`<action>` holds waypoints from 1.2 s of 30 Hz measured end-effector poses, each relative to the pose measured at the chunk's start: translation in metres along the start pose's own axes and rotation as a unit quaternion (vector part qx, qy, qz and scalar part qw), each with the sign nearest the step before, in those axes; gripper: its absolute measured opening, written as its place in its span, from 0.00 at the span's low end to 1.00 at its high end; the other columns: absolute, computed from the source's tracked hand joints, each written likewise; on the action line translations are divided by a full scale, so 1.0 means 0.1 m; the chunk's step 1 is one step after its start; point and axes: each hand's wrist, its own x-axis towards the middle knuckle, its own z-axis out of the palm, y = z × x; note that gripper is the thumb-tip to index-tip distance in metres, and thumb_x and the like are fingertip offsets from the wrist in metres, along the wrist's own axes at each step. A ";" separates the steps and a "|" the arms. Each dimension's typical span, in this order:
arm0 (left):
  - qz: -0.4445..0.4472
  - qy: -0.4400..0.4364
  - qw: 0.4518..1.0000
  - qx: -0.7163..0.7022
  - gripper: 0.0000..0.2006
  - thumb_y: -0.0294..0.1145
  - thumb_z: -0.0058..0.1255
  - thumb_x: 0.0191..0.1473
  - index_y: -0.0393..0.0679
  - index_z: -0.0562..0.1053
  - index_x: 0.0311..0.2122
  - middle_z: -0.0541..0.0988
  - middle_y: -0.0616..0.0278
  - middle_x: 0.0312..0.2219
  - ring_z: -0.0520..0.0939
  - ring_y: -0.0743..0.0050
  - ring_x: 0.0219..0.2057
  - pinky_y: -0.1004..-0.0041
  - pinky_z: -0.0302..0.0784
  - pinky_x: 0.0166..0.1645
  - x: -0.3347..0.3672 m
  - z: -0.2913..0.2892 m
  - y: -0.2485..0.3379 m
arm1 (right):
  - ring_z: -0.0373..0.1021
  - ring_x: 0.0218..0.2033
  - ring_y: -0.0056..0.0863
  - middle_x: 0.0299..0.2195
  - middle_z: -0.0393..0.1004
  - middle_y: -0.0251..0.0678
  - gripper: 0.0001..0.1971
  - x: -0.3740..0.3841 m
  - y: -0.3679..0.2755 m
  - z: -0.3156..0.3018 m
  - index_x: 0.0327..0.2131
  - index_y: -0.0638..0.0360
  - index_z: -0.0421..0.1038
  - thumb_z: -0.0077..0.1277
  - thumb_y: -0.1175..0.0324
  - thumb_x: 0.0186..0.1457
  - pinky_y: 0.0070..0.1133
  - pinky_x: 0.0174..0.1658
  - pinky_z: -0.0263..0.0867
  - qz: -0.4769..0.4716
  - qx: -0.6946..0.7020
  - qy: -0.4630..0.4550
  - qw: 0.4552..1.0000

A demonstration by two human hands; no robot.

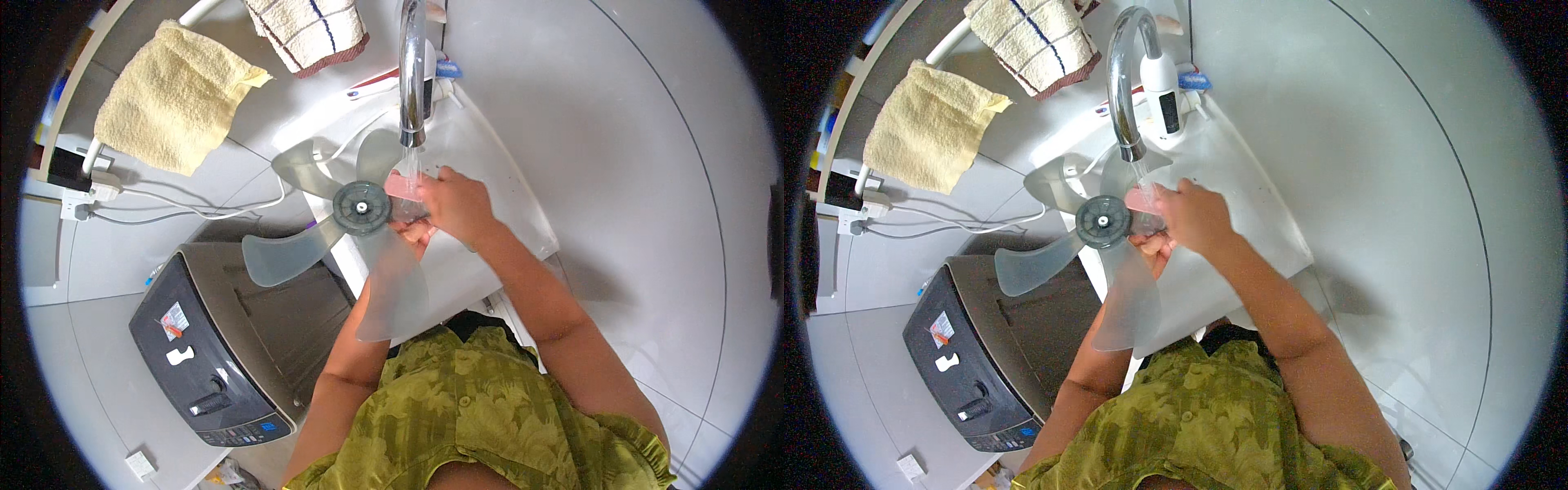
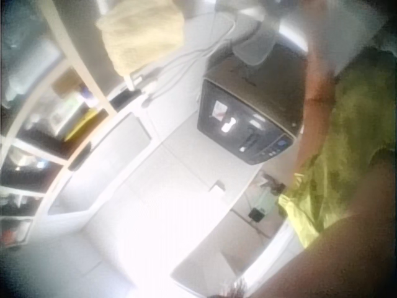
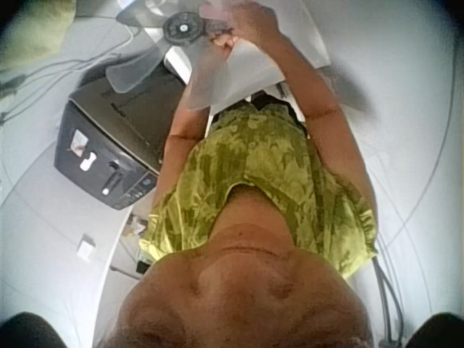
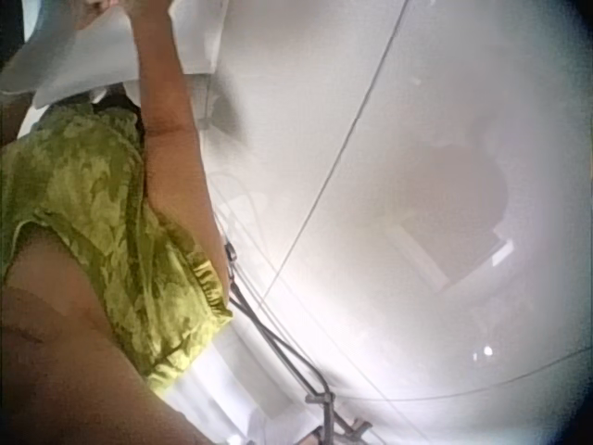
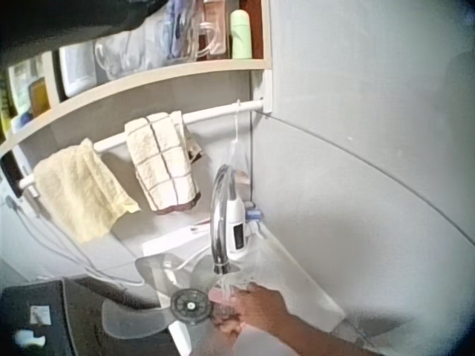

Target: The person scrubs a detached fan blade assembly under running water using a brush and a pink sponge. They rotate the fan to clean each blade and the central hub, then rinse the cleaning tools and the fan before the clip ends.

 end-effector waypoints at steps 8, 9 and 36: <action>0.057 -0.037 0.988 -0.141 0.40 0.13 0.44 0.50 0.60 0.47 0.64 0.64 0.61 0.55 0.72 0.67 0.49 0.67 0.74 0.49 -0.21 0.54 0.63 | 0.72 0.32 0.35 0.29 0.69 0.37 0.18 -0.21 0.35 -0.22 0.51 0.39 0.67 0.43 0.59 0.56 0.33 0.31 0.68 0.063 0.004 -0.082 0.995; 0.065 -0.045 0.991 -0.110 0.38 0.16 0.45 0.53 0.61 0.47 0.65 0.65 0.60 0.54 0.72 0.65 0.49 0.64 0.71 0.52 -0.19 0.56 0.60 | 0.72 0.32 0.35 0.30 0.70 0.37 0.17 -0.22 0.33 -0.18 0.50 0.40 0.67 0.42 0.58 0.57 0.34 0.32 0.68 0.062 0.011 -0.086 0.994; 0.093 -0.020 0.986 -0.137 0.35 0.65 0.37 0.52 0.62 0.51 0.62 0.68 0.58 0.50 0.72 0.62 0.49 0.59 0.72 0.50 0.09 0.44 0.48 | 0.69 0.25 0.31 0.24 0.66 0.32 0.18 -0.40 -0.17 0.07 0.50 0.44 0.69 0.46 0.61 0.55 0.30 0.25 0.66 0.038 0.002 0.024 0.999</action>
